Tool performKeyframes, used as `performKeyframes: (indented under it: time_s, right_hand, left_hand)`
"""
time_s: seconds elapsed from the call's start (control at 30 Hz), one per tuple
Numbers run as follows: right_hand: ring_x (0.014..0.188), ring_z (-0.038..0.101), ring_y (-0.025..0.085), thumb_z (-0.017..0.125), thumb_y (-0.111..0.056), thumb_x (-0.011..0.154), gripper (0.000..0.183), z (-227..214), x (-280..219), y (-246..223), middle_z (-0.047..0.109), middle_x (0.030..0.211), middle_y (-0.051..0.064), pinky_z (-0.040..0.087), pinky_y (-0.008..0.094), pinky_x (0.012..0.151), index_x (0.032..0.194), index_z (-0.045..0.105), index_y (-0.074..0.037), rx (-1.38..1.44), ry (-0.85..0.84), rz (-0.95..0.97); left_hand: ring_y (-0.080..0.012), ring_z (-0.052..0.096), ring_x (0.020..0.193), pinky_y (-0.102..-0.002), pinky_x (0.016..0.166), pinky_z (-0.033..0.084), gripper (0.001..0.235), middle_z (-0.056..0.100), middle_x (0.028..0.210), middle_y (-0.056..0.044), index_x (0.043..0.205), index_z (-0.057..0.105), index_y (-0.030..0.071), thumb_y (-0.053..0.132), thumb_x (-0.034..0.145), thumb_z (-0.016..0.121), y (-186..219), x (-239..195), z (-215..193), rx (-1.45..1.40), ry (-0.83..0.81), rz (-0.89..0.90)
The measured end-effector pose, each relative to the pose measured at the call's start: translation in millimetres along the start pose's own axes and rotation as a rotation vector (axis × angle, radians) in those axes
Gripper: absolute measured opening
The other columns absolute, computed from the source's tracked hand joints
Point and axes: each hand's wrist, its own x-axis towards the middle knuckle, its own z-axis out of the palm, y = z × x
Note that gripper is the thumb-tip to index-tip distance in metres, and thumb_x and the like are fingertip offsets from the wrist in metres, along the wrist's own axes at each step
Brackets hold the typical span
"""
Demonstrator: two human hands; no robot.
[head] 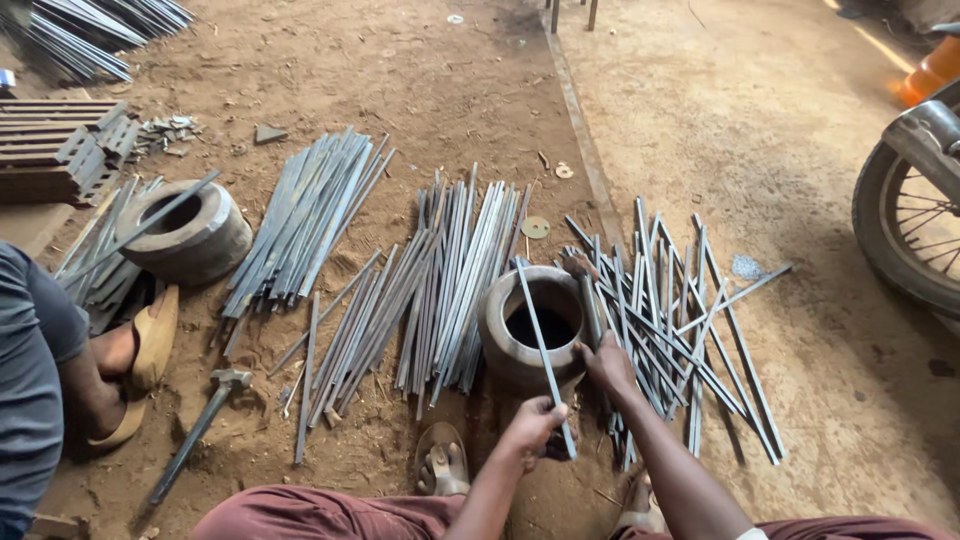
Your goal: The person sits on the ground and repeatedly sharpens metal rods by striking them with a hammer against a cylindrical metal anvil. The person handles the rods one at a time, striking the ends to create a point, and places the finished rods into a pile.
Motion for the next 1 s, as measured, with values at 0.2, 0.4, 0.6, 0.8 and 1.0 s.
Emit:
performKeyframes:
  time_s: [0.2,0.4,0.6,0.8,1.0]
  right_hand:
    - [0.109,0.067,0.049,0.069,-0.055,0.091,0.064,-2.2,-2.9,-1.0,0.070,0.112,0.033,0.054,0.055,0.093,0.125,0.052,-0.002,-0.021,-0.014,0.004]
    - [0.108,0.069,0.047,0.068,-0.055,0.091,0.065,0.8,1.5,1.9,0.071,0.112,0.031,0.055,0.054,0.093,0.127,0.052,-0.002,-0.019,-0.020,0.005]
    - [0.108,0.069,0.047,0.067,-0.056,0.091,0.066,2.1,2.2,2.8,0.071,0.112,0.031,0.055,0.053,0.092,0.127,0.052,-0.003,-0.045,-0.014,0.022]
    - [0.100,0.073,0.043,0.061,-0.049,0.095,0.057,-10.6,-6.5,-10.2,0.075,0.108,0.028,0.059,0.054,0.086,0.128,0.051,-0.004,0.015,-0.096,0.089]
    - [0.102,0.073,0.043,0.066,-0.050,0.094,0.061,-7.8,-4.4,-7.2,0.073,0.109,0.030,0.057,0.052,0.089,0.129,0.052,-0.003,-0.011,-0.043,0.038]
  left_hand:
    - [-0.0194,0.064,0.049,-0.036,0.038,0.054,0.025,0.067,0.075,-0.010,0.104,0.060,0.002,0.025,0.100,0.069,-28.0,13.2,-21.0,0.297,0.106,-0.040]
    - [-0.0180,0.062,0.049,-0.036,0.037,0.053,0.033,0.064,0.077,-0.009,0.104,0.060,0.001,0.029,0.095,0.075,-31.0,13.9,-23.0,0.470,0.207,-0.024]
    - [-0.0176,0.068,0.056,-0.036,0.040,0.056,0.035,0.071,0.086,-0.008,0.108,0.064,0.005,0.031,0.089,0.077,-23.6,-2.2,-6.2,0.638,0.361,-0.041]
    - [-0.0186,0.069,0.060,-0.035,0.041,0.055,0.033,0.072,0.090,-0.010,0.109,0.065,0.002,0.029,0.091,0.073,-14.5,-5.0,0.2,0.583,0.324,-0.091]
    - [-0.0183,0.070,0.064,-0.034,0.043,0.054,0.031,0.072,0.091,-0.008,0.110,0.066,0.004,0.029,0.091,0.072,-20.4,0.6,-1.4,0.588,0.296,-0.095]
